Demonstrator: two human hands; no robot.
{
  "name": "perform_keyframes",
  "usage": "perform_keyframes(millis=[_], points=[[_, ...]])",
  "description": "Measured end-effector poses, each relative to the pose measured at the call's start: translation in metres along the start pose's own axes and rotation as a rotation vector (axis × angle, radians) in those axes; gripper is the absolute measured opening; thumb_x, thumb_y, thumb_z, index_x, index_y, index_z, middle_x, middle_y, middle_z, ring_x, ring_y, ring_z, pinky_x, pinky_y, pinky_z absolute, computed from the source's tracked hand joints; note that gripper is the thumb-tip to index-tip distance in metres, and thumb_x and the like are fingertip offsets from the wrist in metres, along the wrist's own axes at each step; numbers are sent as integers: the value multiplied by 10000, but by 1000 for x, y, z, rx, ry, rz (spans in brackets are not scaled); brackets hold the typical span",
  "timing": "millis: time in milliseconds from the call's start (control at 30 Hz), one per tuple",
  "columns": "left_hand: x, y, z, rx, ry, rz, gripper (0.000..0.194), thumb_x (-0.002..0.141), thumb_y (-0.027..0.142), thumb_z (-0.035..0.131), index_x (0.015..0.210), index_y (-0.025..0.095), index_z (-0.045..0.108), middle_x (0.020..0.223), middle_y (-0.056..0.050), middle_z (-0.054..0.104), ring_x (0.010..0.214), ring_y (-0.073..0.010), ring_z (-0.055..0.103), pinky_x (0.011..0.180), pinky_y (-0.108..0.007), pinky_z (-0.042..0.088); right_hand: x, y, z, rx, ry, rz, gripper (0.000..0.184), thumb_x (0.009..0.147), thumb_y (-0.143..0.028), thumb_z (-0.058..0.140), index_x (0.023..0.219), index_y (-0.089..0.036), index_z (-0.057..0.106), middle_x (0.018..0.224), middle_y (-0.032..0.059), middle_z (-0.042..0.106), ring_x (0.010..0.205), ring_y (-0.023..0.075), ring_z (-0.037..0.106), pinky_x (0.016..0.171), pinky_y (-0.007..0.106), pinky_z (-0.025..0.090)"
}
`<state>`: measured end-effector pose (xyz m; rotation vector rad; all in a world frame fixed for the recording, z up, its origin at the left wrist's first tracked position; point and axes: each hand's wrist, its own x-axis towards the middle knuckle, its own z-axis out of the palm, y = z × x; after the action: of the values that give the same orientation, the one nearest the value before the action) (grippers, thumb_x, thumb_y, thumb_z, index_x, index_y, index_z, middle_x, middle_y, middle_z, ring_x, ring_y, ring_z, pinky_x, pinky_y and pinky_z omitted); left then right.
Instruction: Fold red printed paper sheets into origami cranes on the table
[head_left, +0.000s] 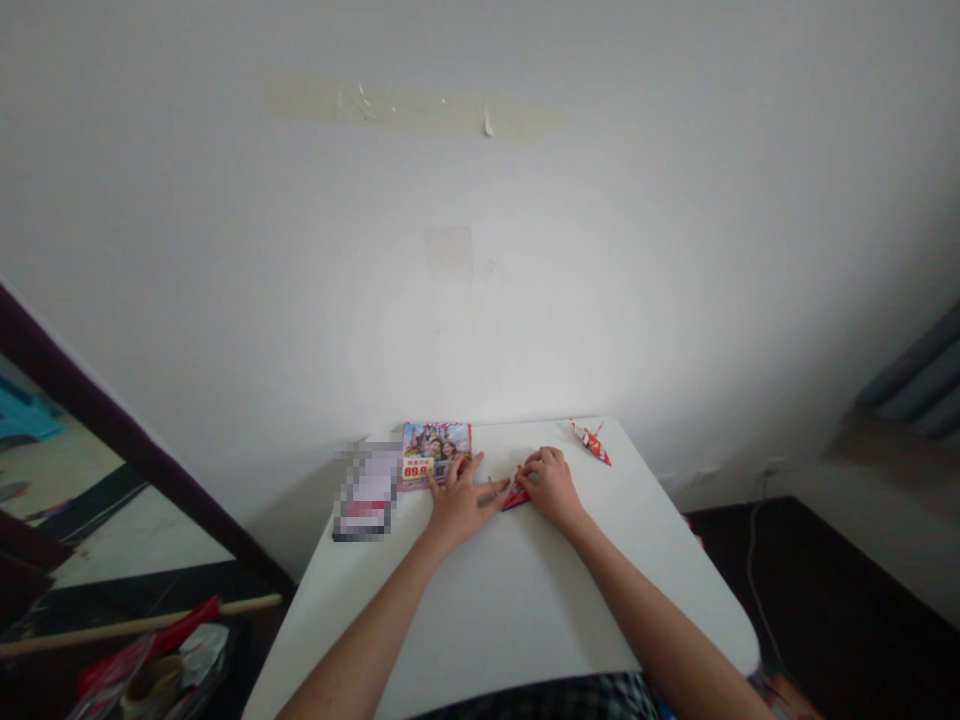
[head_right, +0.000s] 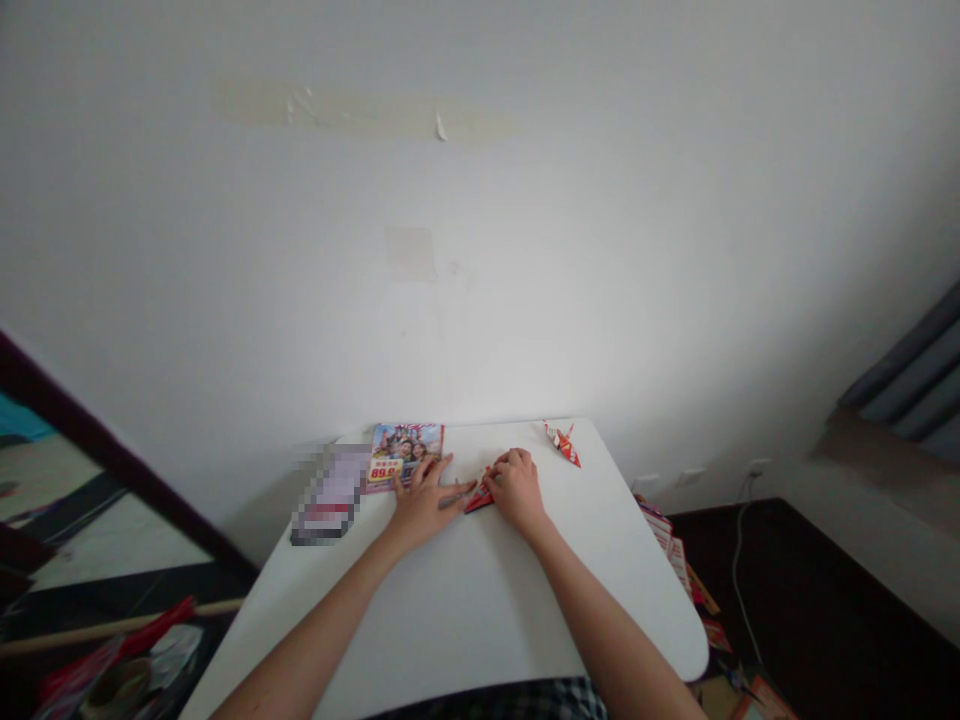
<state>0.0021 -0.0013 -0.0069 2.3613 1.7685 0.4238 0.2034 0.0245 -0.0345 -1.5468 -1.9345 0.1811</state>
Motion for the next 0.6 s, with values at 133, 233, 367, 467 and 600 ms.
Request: perform_keyframes(millis=[133, 233, 367, 467, 600], points=[[1, 0, 0, 2, 4, 0, 304, 911, 640, 473, 1132, 587, 676, 1594, 64, 396, 1502, -366, 223, 1108, -801, 29, 0, -2, -1, -12, -14, 9, 101, 871, -285, 679, 841, -231, 759, 1072, 90, 658, 1164, 270, 478, 1008, 386, 416], [1, 0, 1, -4, 20, -2, 288, 905, 631, 499, 1124, 585, 680, 1591, 51, 403, 1498, -362, 234, 1097, -812, 32, -1, -3, -2, -23, -24, 19, 108, 874, -294, 677, 851, -228, 759, 1087, 91, 654, 1175, 272, 474, 1009, 382, 412], [1, 0, 2, -16, 35, 1, 313, 837, 668, 583, 1117, 575, 689, 1592, 40, 404, 1496, -379, 230, 1088, -818, 43, -3, -3, -2, -34, -20, 17, 110, 879, -300, 675, 846, -229, 753, 1088, 89, 652, 1173, 270, 477, 1005, 377, 413], [1, 0, 2, -22, 31, 1, 320, 821, 665, 608, 1113, 568, 695, 1593, 40, 403, 1496, -381, 228, 1089, -816, 43, -3, -3, -1, -43, -8, 13, 111, 881, -306, 673, 850, -231, 749, 1087, 90, 652, 1169, 268, 480, 1000, 376, 414], [1, 0, 3, -30, 31, -2, 322, 830, 643, 609, 1115, 534, 711, 1589, 40, 409, 1495, -388, 221, 1090, -815, 28, -3, -4, 0, -55, -5, 17, 106, 879, -304, 674, 846, -233, 746, 1079, 94, 653, 1168, 275, 483, 996, 377, 415]])
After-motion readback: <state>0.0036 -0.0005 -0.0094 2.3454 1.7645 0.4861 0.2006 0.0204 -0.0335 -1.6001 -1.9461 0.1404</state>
